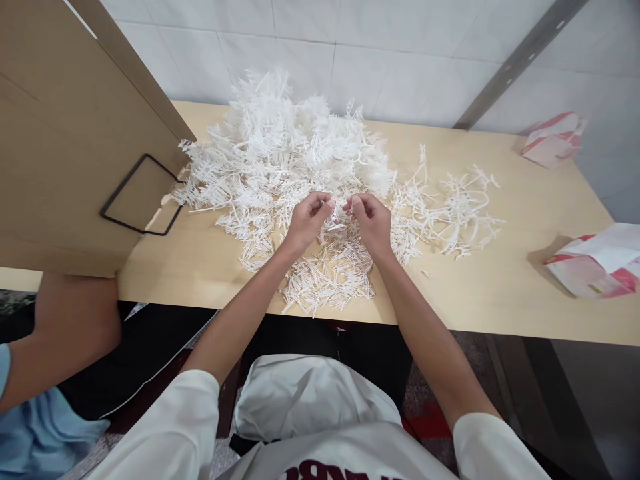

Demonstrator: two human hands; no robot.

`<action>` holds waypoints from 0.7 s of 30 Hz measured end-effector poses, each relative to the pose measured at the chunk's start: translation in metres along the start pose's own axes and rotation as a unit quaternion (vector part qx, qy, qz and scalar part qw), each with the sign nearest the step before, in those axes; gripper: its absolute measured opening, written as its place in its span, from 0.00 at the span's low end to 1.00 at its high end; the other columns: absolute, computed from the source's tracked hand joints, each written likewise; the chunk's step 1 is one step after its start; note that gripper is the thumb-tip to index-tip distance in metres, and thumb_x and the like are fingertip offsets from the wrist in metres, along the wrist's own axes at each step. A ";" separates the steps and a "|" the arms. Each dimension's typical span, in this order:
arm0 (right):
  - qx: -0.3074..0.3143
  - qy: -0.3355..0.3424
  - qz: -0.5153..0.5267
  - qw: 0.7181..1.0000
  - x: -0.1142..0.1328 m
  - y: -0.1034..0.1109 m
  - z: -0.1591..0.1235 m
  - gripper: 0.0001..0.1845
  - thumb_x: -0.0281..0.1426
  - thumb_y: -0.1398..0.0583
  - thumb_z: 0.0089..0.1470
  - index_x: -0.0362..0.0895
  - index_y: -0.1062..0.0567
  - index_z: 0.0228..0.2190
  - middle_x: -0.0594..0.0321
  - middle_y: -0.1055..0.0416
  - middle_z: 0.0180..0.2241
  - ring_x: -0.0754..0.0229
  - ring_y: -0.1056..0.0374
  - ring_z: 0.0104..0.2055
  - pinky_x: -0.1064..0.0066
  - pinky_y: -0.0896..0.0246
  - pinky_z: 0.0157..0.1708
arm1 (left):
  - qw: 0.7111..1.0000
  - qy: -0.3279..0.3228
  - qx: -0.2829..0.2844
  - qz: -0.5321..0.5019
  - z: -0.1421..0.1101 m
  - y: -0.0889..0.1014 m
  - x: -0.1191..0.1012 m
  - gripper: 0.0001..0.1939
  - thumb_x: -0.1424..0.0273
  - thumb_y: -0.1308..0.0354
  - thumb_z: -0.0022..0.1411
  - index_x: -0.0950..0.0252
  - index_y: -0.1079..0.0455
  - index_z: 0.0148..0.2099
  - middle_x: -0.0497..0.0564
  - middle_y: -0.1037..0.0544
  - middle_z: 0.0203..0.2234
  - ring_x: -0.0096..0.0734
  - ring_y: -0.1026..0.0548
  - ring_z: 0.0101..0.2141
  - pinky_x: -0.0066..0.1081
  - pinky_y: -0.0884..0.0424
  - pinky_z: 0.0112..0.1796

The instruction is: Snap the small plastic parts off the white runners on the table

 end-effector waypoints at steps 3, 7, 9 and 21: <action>0.020 0.021 -0.029 0.999 0.003 -0.001 -0.001 0.17 0.46 0.40 0.56 0.49 0.25 0.41 0.61 0.24 0.42 0.62 0.28 0.40 0.68 0.32 0.41 | 0.999 -0.026 -0.004 0.048 0.000 0.002 -0.001 0.14 0.56 0.42 0.62 0.62 0.33 0.37 0.45 0.31 0.26 0.22 0.35 0.26 0.26 0.37 0.28; 0.092 0.051 -0.096 0.990 0.009 -0.006 -0.005 0.17 0.47 0.42 0.58 0.48 0.22 0.39 0.60 0.23 0.40 0.60 0.28 0.40 0.67 0.33 0.41 | 0.994 -0.047 -0.007 0.103 -0.003 0.002 -0.002 0.10 0.60 0.44 0.65 0.61 0.34 0.37 0.46 0.29 0.28 0.23 0.33 0.28 0.28 0.37 0.31; 0.113 0.064 -0.119 0.984 0.009 -0.009 -0.006 0.16 0.46 0.40 0.56 0.47 0.23 0.36 0.61 0.23 0.36 0.61 0.29 0.36 0.67 0.34 0.39 | 0.991 -0.050 -0.009 0.126 -0.003 0.003 -0.003 0.06 0.65 0.44 0.65 0.61 0.35 0.36 0.46 0.28 0.28 0.24 0.32 0.29 0.28 0.37 0.32; 0.191 -0.008 -0.112 0.975 0.008 -0.008 -0.008 0.11 0.37 0.46 0.57 0.46 0.34 0.27 0.70 0.39 0.22 0.66 0.45 0.25 0.72 0.51 0.27 | 0.982 -0.063 0.072 0.163 -0.006 -0.002 -0.004 0.04 0.72 0.48 0.62 0.62 0.36 0.33 0.44 0.33 0.24 0.25 0.36 0.26 0.28 0.41 0.30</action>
Point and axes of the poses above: each hand's wrist, its own z-axis towards the middle knuckle, its own y-axis out of the back of the hand, x = y × z, the point moved 3 cm from there along z, towards the middle knuckle
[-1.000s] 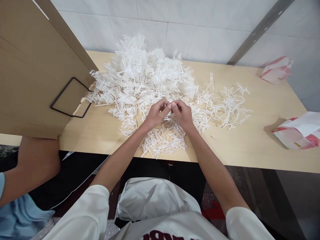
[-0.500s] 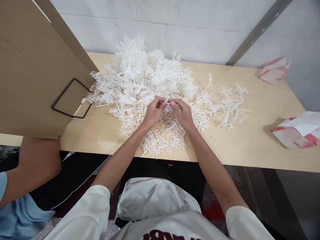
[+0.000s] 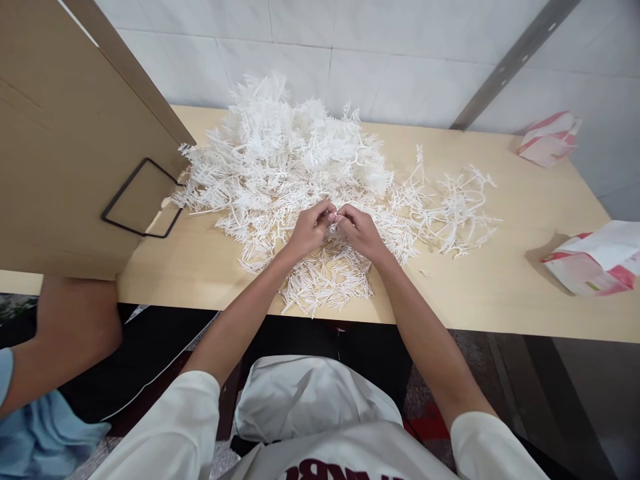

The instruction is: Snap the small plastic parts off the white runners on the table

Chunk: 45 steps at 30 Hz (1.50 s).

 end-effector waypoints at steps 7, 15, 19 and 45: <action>-0.013 -0.016 -0.149 0.989 -0.005 -0.009 0.001 0.11 0.31 0.46 0.51 0.47 0.42 0.21 0.71 0.45 0.17 0.66 0.50 0.21 0.70 0.59 0.24 | 0.974 -0.085 -0.035 0.207 -0.007 -0.003 -0.003 0.07 0.79 0.52 0.58 0.62 0.37 0.31 0.48 0.28 0.27 0.31 0.35 0.29 0.33 0.41 0.34; -0.120 -0.006 -0.127 0.985 -0.003 0.001 -0.001 0.15 0.38 0.47 0.60 0.46 0.34 0.24 0.69 0.39 0.20 0.66 0.47 0.23 0.69 0.53 0.26 | 0.989 -0.037 -0.089 0.108 -0.004 0.004 -0.003 0.10 0.62 0.52 0.69 0.61 0.36 0.38 0.48 0.29 0.28 0.28 0.35 0.28 0.31 0.40 0.33; -0.138 0.055 -0.046 0.988 -0.002 0.003 0.000 0.15 0.43 0.44 0.60 0.50 0.28 0.44 0.62 0.28 0.39 0.62 0.34 0.38 0.68 0.40 0.36 | 0.996 0.000 -0.090 0.015 0.001 0.006 -0.001 0.13 0.56 0.50 0.67 0.60 0.35 0.39 0.46 0.30 0.27 0.25 0.35 0.27 0.29 0.39 0.32; 0.080 -0.030 0.092 0.992 0.005 -0.003 -0.004 0.12 0.34 0.45 0.53 0.45 0.37 0.20 0.71 0.47 0.19 0.68 0.53 0.23 0.72 0.55 0.25 | 0.996 -0.049 0.074 -0.012 -0.004 -0.002 -0.006 0.06 0.68 0.53 0.66 0.61 0.44 0.34 0.46 0.37 0.25 0.26 0.40 0.27 0.30 0.41 0.30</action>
Point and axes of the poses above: each hand's wrist, its own z-axis towards the middle knuckle, its own y-axis out of the back of the hand, x = y × z, the point moved 3 cm from there along z, towards the middle knuckle
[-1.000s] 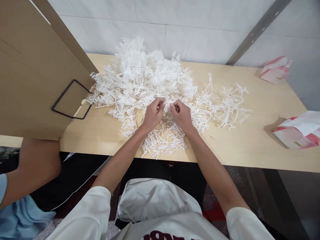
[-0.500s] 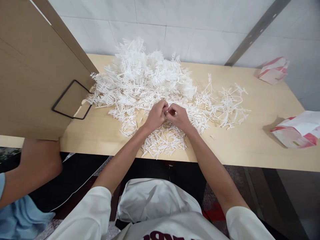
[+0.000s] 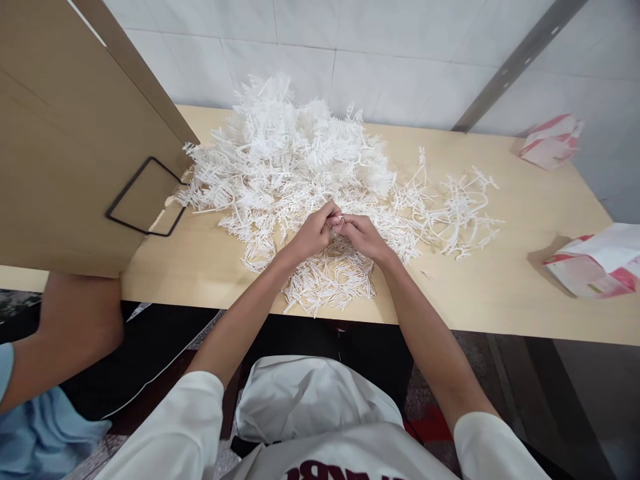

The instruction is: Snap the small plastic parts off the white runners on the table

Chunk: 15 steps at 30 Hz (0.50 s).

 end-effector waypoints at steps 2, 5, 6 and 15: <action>-0.007 -0.007 0.004 1.000 0.001 0.000 0.001 0.14 0.33 0.46 0.52 0.45 0.39 0.18 0.71 0.48 0.18 0.68 0.53 0.22 0.72 0.55 0.25 | 1.000 0.007 -0.009 -0.020 0.001 -0.001 0.002 0.09 0.64 0.52 0.68 0.61 0.43 0.35 0.46 0.36 0.25 0.26 0.39 0.27 0.30 0.40 0.31; -0.070 0.024 -0.044 0.996 0.000 0.003 0.002 0.13 0.33 0.45 0.53 0.45 0.39 0.19 0.71 0.45 0.19 0.67 0.50 0.23 0.71 0.53 0.26 | 0.997 0.030 -0.045 -0.059 0.004 0.000 0.005 0.14 0.56 0.50 0.67 0.61 0.39 0.37 0.47 0.34 0.28 0.26 0.36 0.29 0.29 0.37 0.32; -0.100 0.047 -0.077 0.991 0.000 0.004 0.003 0.13 0.34 0.44 0.53 0.46 0.37 0.20 0.70 0.43 0.20 0.67 0.48 0.24 0.71 0.52 0.26 | 0.995 0.042 -0.056 -0.071 0.004 0.001 0.006 0.15 0.54 0.49 0.66 0.61 0.38 0.39 0.47 0.32 0.30 0.26 0.34 0.30 0.28 0.36 0.33; -0.222 0.188 -0.266 0.919 0.001 0.012 -0.003 0.09 0.34 0.44 0.58 0.47 0.28 0.27 0.62 0.32 0.29 0.62 0.38 0.31 0.67 0.42 0.33 | 0.979 0.106 0.002 -0.176 0.007 0.007 0.019 0.20 0.53 0.35 0.53 0.64 0.32 0.37 0.47 0.28 0.28 0.24 0.28 0.30 0.26 0.32 0.34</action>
Point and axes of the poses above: each hand's wrist, its own z-axis towards the middle knuckle, its own y-axis out of the back of the hand, x = y × z, the point moved 3 cm from there along z, towards the middle knuckle
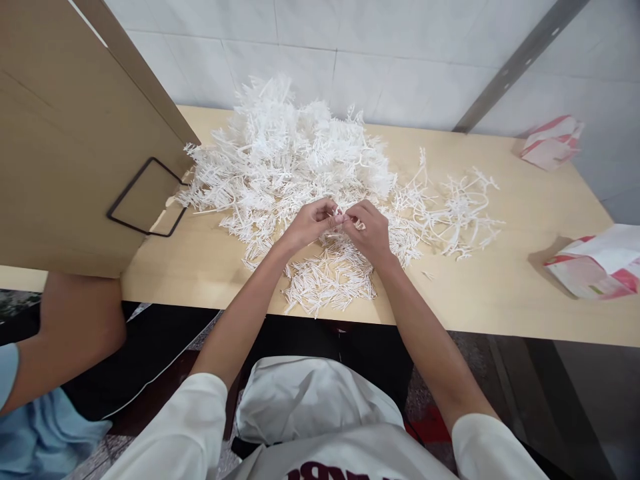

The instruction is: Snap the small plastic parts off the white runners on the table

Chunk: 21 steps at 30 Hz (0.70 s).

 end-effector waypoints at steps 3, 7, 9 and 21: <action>-0.020 -0.021 0.021 0.999 -0.003 0.006 0.002 0.09 0.35 0.45 0.59 0.47 0.27 0.29 0.62 0.30 0.30 0.62 0.36 0.31 0.67 0.40 0.33 | 0.999 -0.015 -0.037 0.000 0.001 0.001 0.001 0.21 0.53 0.32 0.50 0.64 0.32 0.33 0.45 0.29 0.25 0.23 0.30 0.28 0.26 0.33 0.32; 0.051 -0.024 0.089 0.994 -0.004 0.005 0.003 0.13 0.38 0.43 0.59 0.48 0.24 0.43 0.61 0.24 0.37 0.62 0.31 0.35 0.68 0.36 0.35 | 0.989 -0.062 -0.123 0.051 0.001 0.005 -0.004 0.20 0.50 0.37 0.54 0.63 0.29 0.34 0.48 0.27 0.32 0.24 0.30 0.33 0.27 0.33 0.34; 0.074 -0.024 0.107 0.991 -0.002 0.003 0.002 0.15 0.40 0.42 0.59 0.49 0.23 0.45 0.61 0.22 0.38 0.62 0.29 0.36 0.68 0.34 0.35 | 0.983 -0.084 -0.142 0.084 0.000 0.006 -0.009 0.20 0.50 0.40 0.57 0.63 0.27 0.34 0.50 0.27 0.34 0.25 0.29 0.35 0.28 0.33 0.35; 0.116 -0.177 0.257 0.943 -0.006 -0.009 0.003 0.18 0.47 0.38 0.53 0.48 0.20 0.38 0.63 0.21 0.34 0.62 0.28 0.34 0.68 0.34 0.35 | 0.964 -0.116 -0.170 0.171 -0.003 0.004 -0.017 0.21 0.48 0.44 0.60 0.61 0.29 0.33 0.49 0.27 0.31 0.24 0.31 0.30 0.29 0.36 0.31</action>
Point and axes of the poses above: each hand's wrist, its own z-axis towards the middle knuckle, its own y-axis out of the back of the hand, x = y × z, the point moved 3 cm from there along z, towards the middle knuckle
